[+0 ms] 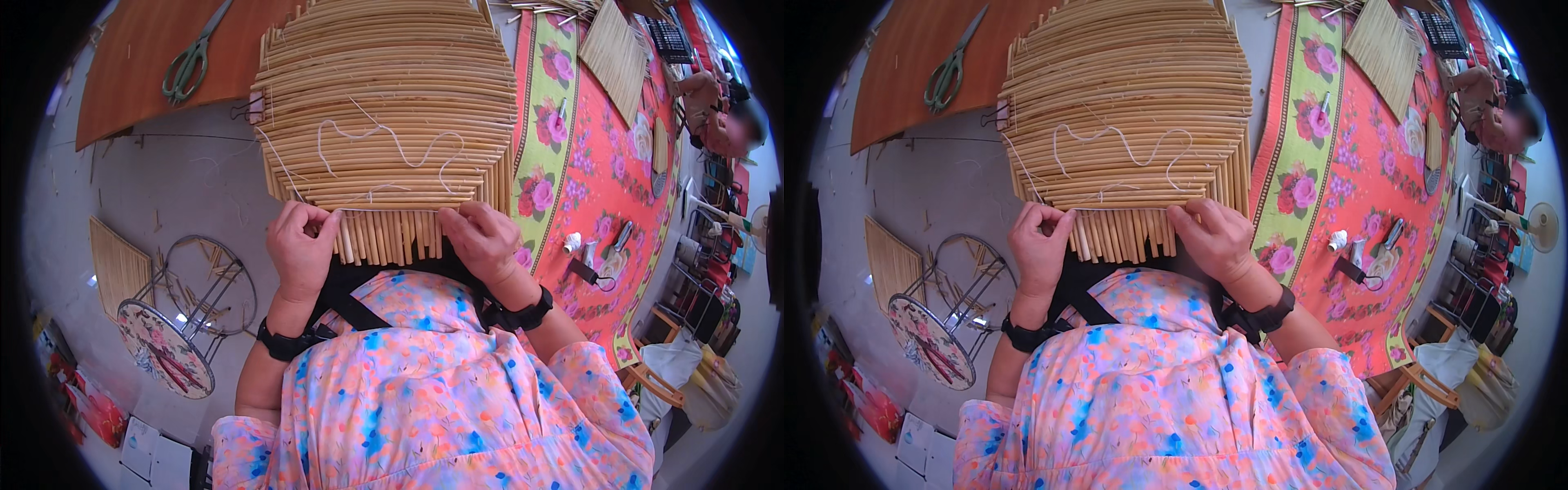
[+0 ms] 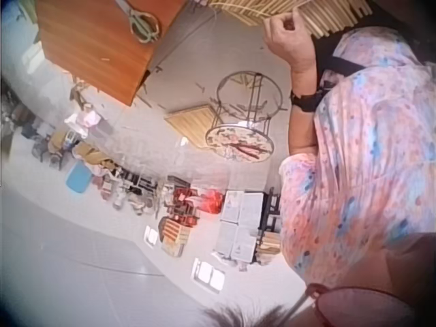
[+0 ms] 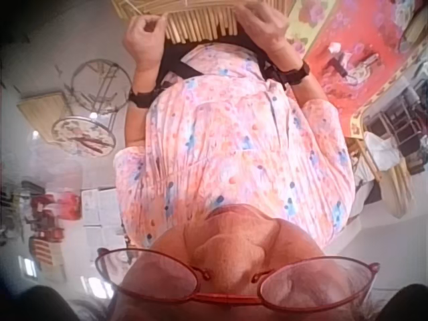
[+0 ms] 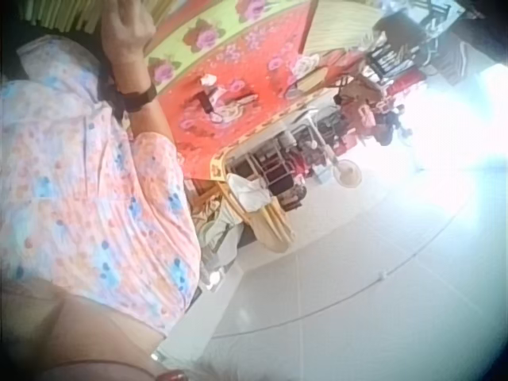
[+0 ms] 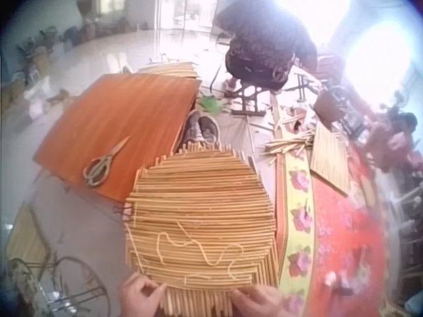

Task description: The person weaves a round bamboo basket by threading a white string through the vertical bamboo slats. They pull the string tight to secure the weave and occasionally use a marker to make a small mark on the basket.

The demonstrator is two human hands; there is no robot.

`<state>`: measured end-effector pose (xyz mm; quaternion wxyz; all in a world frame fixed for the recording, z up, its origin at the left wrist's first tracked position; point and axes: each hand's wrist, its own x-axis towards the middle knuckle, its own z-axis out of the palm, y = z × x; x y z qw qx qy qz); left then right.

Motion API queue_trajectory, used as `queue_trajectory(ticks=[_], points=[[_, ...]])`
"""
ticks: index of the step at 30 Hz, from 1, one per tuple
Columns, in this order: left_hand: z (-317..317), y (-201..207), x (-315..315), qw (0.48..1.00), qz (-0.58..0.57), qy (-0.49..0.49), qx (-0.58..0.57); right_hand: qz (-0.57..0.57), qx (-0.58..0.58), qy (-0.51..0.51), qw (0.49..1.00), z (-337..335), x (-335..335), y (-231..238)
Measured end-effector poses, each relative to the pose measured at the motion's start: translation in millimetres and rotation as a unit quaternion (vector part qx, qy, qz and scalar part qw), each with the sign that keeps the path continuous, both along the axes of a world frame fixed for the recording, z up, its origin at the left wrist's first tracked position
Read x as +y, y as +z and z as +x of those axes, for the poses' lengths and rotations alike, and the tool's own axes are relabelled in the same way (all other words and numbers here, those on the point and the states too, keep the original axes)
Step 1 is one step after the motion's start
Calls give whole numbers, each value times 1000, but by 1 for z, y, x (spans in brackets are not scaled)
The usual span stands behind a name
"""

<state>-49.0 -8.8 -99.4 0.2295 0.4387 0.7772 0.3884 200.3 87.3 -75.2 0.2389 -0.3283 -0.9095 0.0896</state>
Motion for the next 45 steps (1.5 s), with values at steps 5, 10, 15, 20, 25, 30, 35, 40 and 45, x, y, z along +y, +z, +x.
queue_trajectory(ticks=[5, 10, 15, 20, 25, 30, 35, 40, 45], points=[[0, 1, 0, 1000, 1, 2, -12, 1, 13, -4, 1000, -1, 2, -3], [-2, -1, -1, 1000, 10, -8, 3, -7, -2, -21, 1000, -1, 0, -6], [-1, -1, -5, 999, 11, 7, -51, 14, -11, -28, 999, -1, 0, -8], [-1, -3, -6, 999, 5, 11, -35, 0, -9, -38, 999, -4, -1, -9], [0, -4, -8, 1000, -4, 7, -7, -10, -10, -43, 999, -5, -2, -5], [-3, -4, -9, 1000, 12, -3, 13, -18, -6, -50, 999, -7, -1, -4], [-4, -1, -8, 999, 22, -10, 39, -31, -2, -49, 998, -5, -1, -6], [-6, 8, -6, 990, 68, -43, 120, -34, -6, -48, 998, -5, -1, -4], [-2, 7, -11, 998, 32, -32, 45, -39, -8, -49, 998, -5, -1, -4]])
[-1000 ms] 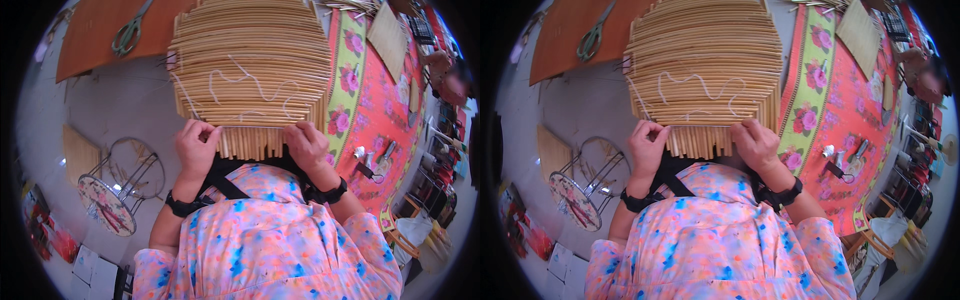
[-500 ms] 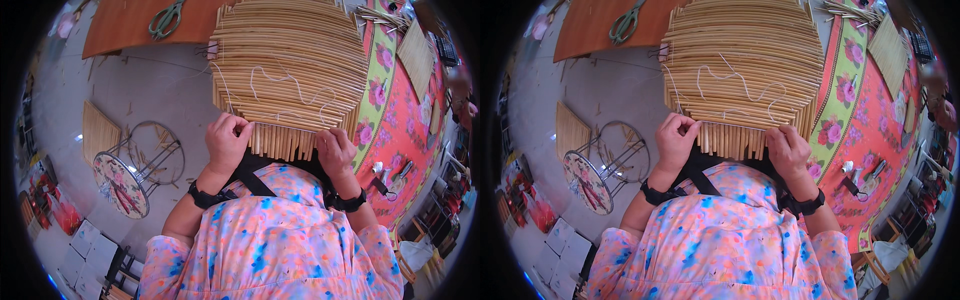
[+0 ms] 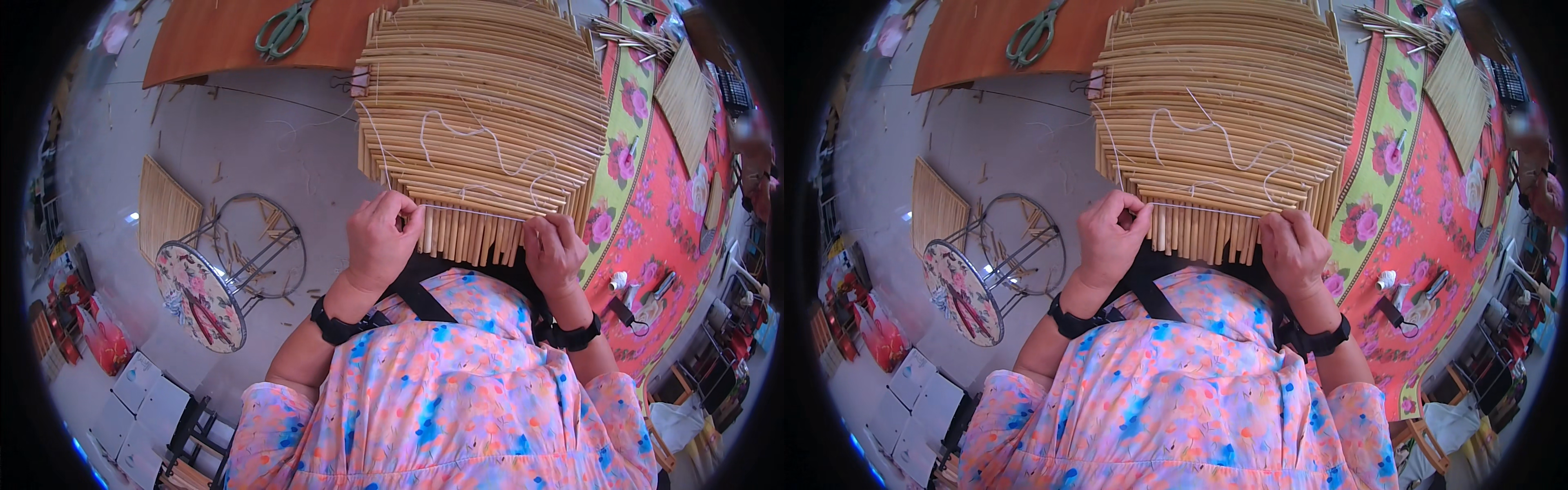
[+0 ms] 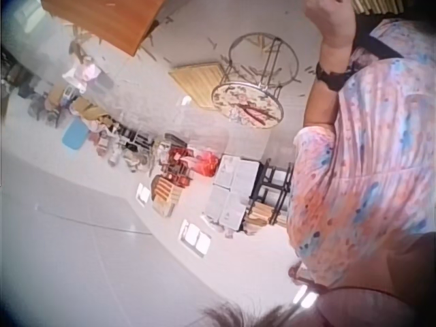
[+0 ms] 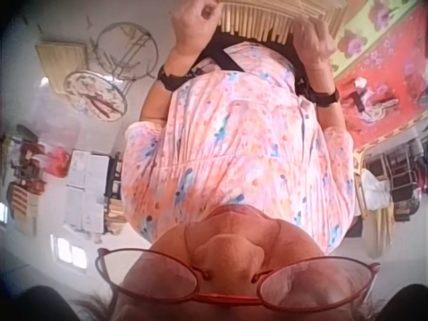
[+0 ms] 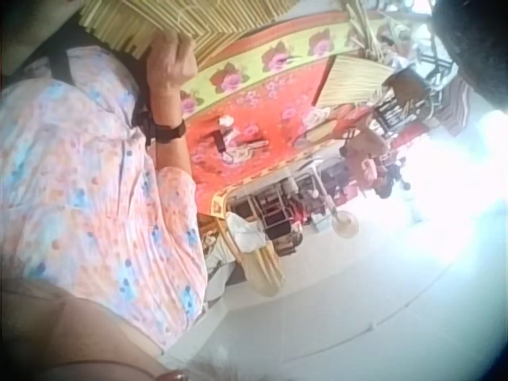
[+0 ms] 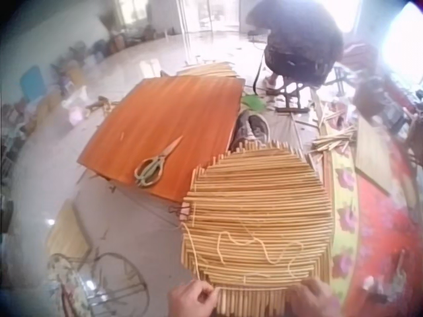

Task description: The person weaves a round bamboo basket by threading a white string through the vertical bamboo slats. They pull the string tight to secure the weave and occasionally use a marker to make a small mark on the basket.

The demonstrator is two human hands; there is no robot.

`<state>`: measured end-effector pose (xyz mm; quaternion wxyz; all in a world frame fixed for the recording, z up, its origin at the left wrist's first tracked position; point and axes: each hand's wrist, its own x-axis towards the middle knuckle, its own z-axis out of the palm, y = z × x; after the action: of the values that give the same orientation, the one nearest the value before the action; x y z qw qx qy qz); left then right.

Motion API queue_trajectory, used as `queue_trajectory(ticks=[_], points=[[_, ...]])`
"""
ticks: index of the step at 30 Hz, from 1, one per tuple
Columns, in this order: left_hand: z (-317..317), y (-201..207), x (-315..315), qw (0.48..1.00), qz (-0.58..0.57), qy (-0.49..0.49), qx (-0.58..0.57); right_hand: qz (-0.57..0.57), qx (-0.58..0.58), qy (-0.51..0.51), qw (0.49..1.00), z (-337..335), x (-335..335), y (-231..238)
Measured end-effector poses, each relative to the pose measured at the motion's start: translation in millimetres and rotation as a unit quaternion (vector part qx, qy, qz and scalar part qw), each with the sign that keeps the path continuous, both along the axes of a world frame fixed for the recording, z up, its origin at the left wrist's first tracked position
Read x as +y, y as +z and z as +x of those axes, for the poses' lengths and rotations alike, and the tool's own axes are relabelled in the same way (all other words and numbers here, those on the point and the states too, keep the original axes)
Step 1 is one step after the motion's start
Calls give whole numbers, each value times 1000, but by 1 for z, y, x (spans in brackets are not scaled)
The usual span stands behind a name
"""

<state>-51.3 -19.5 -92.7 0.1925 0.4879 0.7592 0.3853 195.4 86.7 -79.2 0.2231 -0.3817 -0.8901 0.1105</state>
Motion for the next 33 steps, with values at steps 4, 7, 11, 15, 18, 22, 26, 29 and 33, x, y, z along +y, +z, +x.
queue_trajectory(ticks=[4, 7, 11, 15, 18, 22, 26, 29, 33], points=[[1, -5, -1, 997, -36, 30, -62, 0, -3, 3, 1000, 1, 0, 0], [2, -6, 0, 995, -40, 41, -81, 3, -6, 4, 1000, 1, 0, -1], [4, -5, 4, 990, -46, 66, -116, 4, -9, 3, 1000, 1, 0, -1], [3, -8, 3, 992, -39, 60, -108, -4, -6, 5, 1000, 0, 1, 0], [2, -10, 3, 993, -32, 56, -102, -8, -1, 8, 1000, 0, 1, 0], [2, -11, 3, 992, -35, 58, -107, -8, 0, 11, 1000, 0, 1, 0], [2, -11, 4, 991, -37, 63, -111, -10, -2, 13, 1000, 0, 1, -2], [2, -11, 5, 992, -34, 58, -103, -4, -1, 15, 1000, 0, 1, -1], [1, -12, 4, 992, -40, 57, -101, -2, -1, 16, 1000, 0, 1, -3]])
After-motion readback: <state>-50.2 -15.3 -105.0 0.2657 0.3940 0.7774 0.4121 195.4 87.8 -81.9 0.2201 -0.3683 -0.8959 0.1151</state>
